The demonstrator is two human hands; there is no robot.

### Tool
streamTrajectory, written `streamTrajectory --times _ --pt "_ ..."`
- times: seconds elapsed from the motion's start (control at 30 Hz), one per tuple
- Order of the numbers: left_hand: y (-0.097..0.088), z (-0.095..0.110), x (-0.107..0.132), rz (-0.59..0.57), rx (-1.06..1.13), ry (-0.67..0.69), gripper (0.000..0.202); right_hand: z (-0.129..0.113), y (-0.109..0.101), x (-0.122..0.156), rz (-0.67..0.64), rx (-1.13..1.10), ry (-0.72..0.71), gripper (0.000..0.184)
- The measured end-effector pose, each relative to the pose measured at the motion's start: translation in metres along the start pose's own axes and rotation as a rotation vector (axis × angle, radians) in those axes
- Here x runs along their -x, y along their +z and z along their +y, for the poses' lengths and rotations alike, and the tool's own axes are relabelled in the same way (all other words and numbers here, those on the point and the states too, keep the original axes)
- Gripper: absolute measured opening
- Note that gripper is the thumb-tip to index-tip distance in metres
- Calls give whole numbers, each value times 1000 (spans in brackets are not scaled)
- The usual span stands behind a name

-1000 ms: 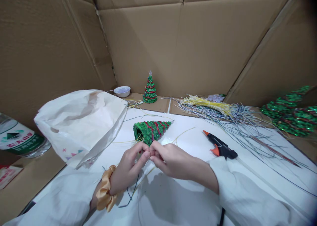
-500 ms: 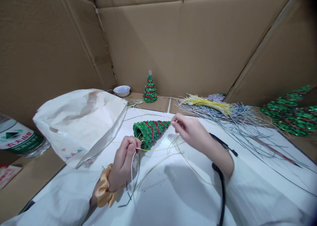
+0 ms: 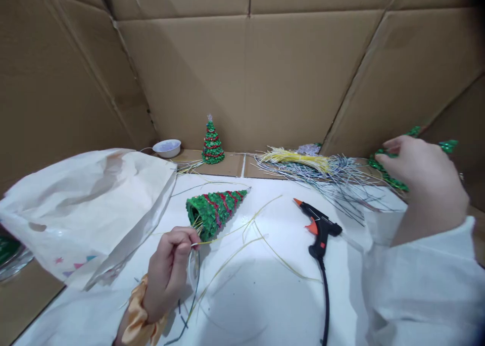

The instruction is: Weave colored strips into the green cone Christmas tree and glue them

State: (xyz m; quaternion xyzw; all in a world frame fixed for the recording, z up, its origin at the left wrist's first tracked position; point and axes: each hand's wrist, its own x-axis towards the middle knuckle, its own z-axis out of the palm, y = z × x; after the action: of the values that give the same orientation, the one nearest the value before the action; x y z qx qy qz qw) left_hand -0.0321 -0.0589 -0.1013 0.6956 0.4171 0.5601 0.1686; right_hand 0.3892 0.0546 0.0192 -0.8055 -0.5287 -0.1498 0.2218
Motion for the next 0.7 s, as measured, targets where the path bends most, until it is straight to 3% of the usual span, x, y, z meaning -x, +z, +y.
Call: streamTrajectory --times 0.1,0.2,0.3,0.37,0.43,0.5,0.57,0.63,0.7 --pt "1 1 -1 0 -6 25 12 1 -6 5 105 -92 -119 33" --pt "0 3 -4 1 -36 54 13 -42 -20 33 128 -296 -391 30" --pt "-6 11 -13 -40 -134 160 14 -102 -34 84 22 -612 -693 24" --pt "-11 23 -23 -92 -253 319 17 -135 -40 121 -155 -793 -965 28" --pt "-14 40 -37 -108 -376 477 21 -157 -42 149 -373 -862 -1136 36" --pt "-14 58 -53 -60 -464 571 18 -171 -43 163 -555 -959 -1165 31" --pt "-12 76 -71 -44 -498 620 16 -179 -47 164 -724 -1132 -1087 18" --pt "-11 90 -92 -9 -502 636 12 -185 -54 154 -888 -1338 -973 11" --pt "-13 102 -116 -18 -504 687 6 -188 -65 137 -968 -1488 -878 15"
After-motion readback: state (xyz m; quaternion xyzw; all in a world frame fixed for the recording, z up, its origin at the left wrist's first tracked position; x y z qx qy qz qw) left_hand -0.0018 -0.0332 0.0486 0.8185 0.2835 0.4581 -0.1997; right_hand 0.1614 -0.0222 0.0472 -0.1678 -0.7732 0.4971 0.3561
